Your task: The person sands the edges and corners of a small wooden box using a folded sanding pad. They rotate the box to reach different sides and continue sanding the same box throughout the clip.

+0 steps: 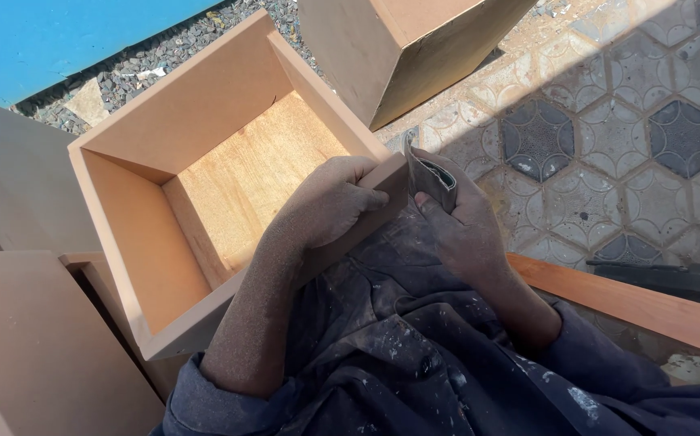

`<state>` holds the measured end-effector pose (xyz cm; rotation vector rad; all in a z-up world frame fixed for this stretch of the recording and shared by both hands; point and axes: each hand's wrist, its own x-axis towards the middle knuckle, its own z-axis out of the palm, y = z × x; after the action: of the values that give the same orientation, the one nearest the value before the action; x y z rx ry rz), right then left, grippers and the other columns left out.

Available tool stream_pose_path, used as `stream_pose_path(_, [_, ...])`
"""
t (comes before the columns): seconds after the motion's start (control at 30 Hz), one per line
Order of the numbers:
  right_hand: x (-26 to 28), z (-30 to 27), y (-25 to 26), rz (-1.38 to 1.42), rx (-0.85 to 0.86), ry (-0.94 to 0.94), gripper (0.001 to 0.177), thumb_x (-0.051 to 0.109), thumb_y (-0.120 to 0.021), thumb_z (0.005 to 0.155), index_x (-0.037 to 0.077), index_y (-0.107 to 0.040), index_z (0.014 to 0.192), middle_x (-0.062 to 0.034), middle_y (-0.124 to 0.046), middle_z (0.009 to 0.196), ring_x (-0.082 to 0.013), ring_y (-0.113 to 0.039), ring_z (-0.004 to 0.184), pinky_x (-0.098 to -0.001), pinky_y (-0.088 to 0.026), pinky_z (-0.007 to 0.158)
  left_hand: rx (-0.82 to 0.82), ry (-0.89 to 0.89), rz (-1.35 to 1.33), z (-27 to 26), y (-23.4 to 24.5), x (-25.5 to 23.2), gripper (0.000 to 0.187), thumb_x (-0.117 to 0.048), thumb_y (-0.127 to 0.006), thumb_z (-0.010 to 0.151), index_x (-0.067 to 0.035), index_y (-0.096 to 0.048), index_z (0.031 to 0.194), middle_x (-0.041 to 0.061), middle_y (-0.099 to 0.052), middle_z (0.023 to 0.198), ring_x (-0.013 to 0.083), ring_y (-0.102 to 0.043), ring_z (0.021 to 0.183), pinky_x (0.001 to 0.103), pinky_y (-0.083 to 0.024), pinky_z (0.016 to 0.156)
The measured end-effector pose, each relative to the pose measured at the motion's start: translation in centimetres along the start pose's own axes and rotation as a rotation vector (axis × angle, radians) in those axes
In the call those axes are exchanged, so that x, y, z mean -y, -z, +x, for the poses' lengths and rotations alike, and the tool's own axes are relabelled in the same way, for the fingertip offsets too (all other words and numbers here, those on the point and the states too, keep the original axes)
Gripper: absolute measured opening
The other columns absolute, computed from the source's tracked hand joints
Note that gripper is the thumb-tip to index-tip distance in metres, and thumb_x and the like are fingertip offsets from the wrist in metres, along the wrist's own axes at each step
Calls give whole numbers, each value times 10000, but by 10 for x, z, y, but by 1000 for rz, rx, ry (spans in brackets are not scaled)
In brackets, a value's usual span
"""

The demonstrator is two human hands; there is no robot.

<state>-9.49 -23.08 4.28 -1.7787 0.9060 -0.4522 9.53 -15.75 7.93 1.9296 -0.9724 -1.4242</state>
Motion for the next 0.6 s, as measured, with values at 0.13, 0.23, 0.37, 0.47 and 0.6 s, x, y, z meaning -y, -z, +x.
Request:
stream_pose_path(0.13, [-30,13,9,42,49,-16,434,119,-661,969,176,-629,1399,-108,-726,1187,-215,-670,1177,-426,-521,1006,13,10,7,13,-2,12,244,-346,-706,781,-222,-777,979,52,-721,853,209,-710,959,361,-541,852])
stream_pose_path(0.23, [-45,21,10,32,180,-71,457,62,-650,937,162,-642,1382,-161,-737,1151,-351,-696,1144,-483,-540,946,7,11,-2,16,-2,8,269,-323,-691,824,-171,-776,1029,89,-706,864,220,-688,967,378,-529,853])
stream_pose_path(0.37, [-1,19,25,83,111,-40,383,109,-669,961,140,-666,1343,-125,-739,1090,-209,-677,1064,-410,-556,928,11,25,-35,21,-6,15,215,-352,-721,816,-197,-777,955,33,-710,791,184,-685,886,331,-529,804])
stream_pose_path(0.47, [-37,22,17,18,164,-88,366,76,-659,940,102,-680,1304,-183,-734,1003,-285,-683,984,-457,-557,855,14,20,-67,16,-4,6,198,-317,-710,839,-164,-776,947,40,-692,772,182,-667,863,324,-522,793])
stream_pose_path(0.6, [-29,22,15,-64,197,-108,385,55,-622,922,107,-679,1299,-224,-749,919,-329,-727,878,-490,-554,748,20,31,-38,19,-1,3,202,-334,-726,839,-152,-769,914,56,-693,739,196,-673,816,336,-534,776])
